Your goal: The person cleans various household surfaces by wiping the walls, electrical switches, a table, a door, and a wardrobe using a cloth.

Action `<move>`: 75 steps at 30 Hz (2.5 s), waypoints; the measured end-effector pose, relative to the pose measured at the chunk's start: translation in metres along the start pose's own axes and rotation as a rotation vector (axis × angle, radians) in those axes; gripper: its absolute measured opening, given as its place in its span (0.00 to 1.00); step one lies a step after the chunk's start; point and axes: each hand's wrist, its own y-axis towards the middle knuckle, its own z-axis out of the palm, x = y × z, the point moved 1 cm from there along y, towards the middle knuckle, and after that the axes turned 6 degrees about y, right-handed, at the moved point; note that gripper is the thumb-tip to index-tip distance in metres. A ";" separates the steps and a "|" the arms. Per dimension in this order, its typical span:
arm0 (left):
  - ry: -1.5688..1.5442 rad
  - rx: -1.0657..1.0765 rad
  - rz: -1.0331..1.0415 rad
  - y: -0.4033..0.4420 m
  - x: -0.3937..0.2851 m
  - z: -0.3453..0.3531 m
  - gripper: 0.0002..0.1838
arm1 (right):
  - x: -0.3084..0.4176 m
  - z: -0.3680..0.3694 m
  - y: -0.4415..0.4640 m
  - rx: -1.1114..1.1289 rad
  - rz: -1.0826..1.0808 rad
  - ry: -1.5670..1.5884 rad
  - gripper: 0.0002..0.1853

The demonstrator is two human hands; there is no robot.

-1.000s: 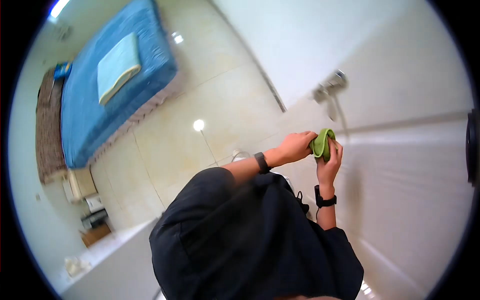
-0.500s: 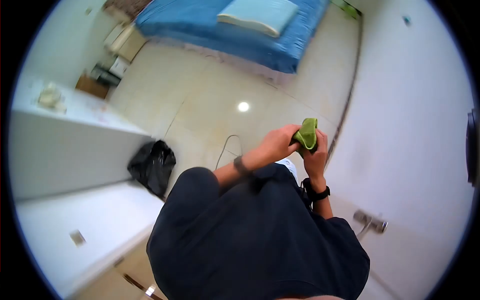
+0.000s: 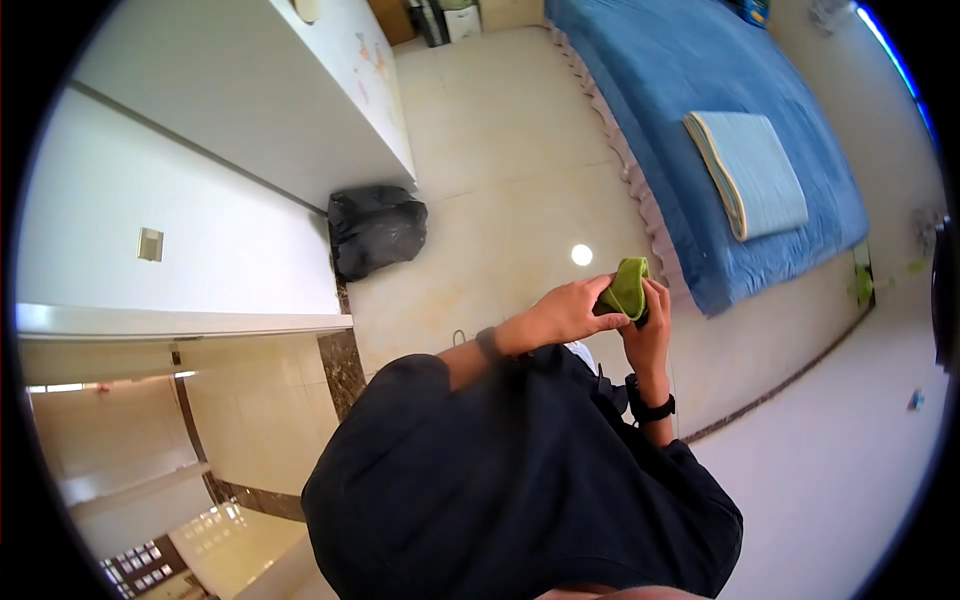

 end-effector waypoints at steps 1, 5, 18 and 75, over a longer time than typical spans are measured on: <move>-0.009 0.019 -0.044 0.008 0.008 -0.009 0.39 | -0.006 0.006 0.013 0.059 0.005 0.013 0.30; -0.164 -0.050 -0.208 0.029 0.046 -0.044 0.41 | -0.016 0.035 0.074 0.300 -0.024 0.034 0.32; -0.541 -0.510 -0.190 -0.001 0.182 -0.229 0.27 | 0.072 0.225 0.221 0.730 -0.406 0.123 0.28; 0.545 -1.391 0.177 -0.023 0.350 -0.730 0.25 | 0.268 0.700 0.496 -0.142 -0.844 0.086 0.17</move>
